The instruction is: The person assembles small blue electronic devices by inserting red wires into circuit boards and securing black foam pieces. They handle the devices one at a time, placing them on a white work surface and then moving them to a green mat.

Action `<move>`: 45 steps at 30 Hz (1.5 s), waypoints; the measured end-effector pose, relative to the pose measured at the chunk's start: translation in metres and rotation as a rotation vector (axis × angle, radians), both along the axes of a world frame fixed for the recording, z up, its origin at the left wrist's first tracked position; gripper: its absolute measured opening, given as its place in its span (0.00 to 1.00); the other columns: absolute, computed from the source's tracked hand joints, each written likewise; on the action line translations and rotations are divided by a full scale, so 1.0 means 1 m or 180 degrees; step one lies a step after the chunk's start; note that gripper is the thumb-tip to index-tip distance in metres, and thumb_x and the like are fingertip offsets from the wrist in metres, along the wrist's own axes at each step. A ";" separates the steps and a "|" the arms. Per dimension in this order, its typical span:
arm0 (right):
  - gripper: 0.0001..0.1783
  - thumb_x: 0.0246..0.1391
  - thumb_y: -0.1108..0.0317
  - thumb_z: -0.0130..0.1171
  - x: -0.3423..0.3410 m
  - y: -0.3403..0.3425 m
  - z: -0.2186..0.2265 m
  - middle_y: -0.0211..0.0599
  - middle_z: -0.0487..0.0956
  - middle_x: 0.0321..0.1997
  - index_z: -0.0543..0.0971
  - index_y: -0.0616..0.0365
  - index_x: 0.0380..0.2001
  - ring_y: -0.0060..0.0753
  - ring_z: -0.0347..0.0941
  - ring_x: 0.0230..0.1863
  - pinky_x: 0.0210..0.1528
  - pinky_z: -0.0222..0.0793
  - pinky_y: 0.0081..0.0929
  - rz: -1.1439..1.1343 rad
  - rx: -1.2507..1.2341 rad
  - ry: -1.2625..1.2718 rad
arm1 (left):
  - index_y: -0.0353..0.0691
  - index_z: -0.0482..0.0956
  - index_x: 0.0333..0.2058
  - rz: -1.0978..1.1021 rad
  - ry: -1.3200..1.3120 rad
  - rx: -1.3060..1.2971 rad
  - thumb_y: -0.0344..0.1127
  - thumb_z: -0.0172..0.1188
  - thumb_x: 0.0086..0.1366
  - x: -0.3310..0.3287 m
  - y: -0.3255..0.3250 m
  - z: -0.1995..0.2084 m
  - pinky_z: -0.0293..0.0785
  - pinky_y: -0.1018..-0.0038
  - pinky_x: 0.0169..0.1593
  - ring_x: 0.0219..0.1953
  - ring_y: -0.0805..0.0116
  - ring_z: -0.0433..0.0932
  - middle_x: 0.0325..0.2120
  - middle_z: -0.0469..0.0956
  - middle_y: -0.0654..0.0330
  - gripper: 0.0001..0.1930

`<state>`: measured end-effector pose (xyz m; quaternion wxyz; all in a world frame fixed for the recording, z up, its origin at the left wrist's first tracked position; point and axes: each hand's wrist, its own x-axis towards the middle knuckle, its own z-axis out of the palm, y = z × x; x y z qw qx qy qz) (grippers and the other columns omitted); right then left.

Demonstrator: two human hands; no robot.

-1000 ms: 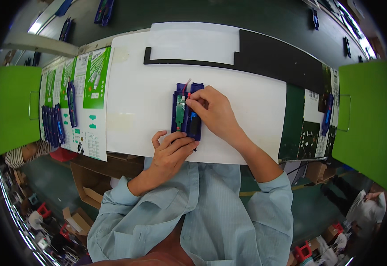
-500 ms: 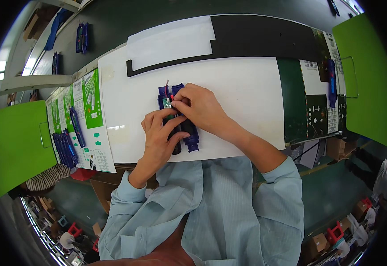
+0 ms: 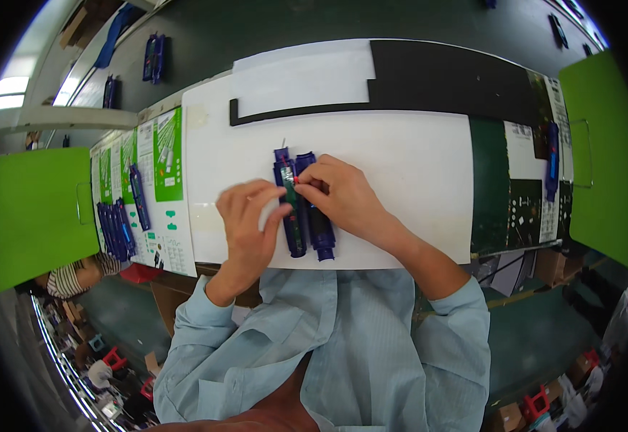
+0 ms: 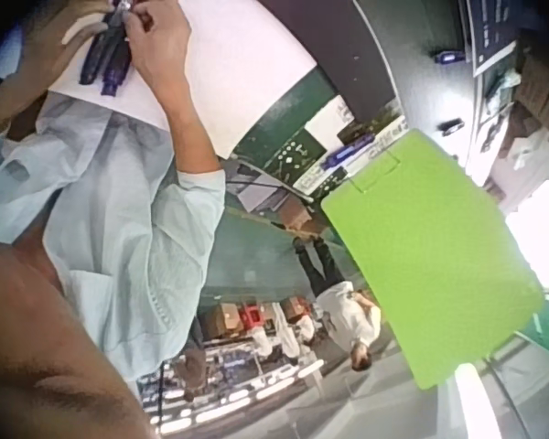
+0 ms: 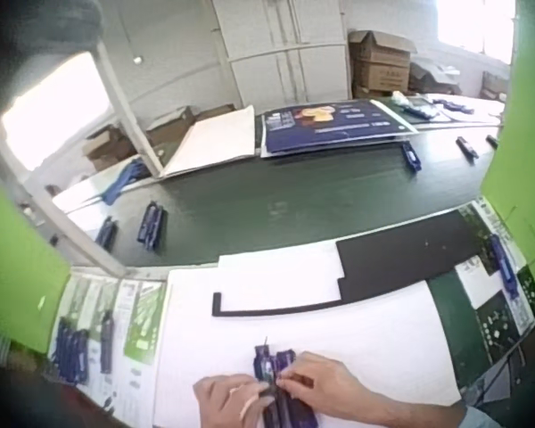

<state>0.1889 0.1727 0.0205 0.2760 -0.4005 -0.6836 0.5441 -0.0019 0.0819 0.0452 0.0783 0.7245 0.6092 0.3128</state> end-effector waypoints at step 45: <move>0.08 0.53 0.78 0.68 -0.028 -0.012 0.017 0.37 0.82 0.48 0.80 0.60 0.36 0.44 0.76 0.48 0.50 0.77 0.36 0.1215 0.1932 -0.0697 | 0.32 0.81 0.41 -0.0012 -0.0562 -0.0147 0.20 0.67 0.60 0.000 -0.038 -0.036 0.77 0.62 0.48 0.45 0.53 0.76 0.41 0.78 0.54 0.10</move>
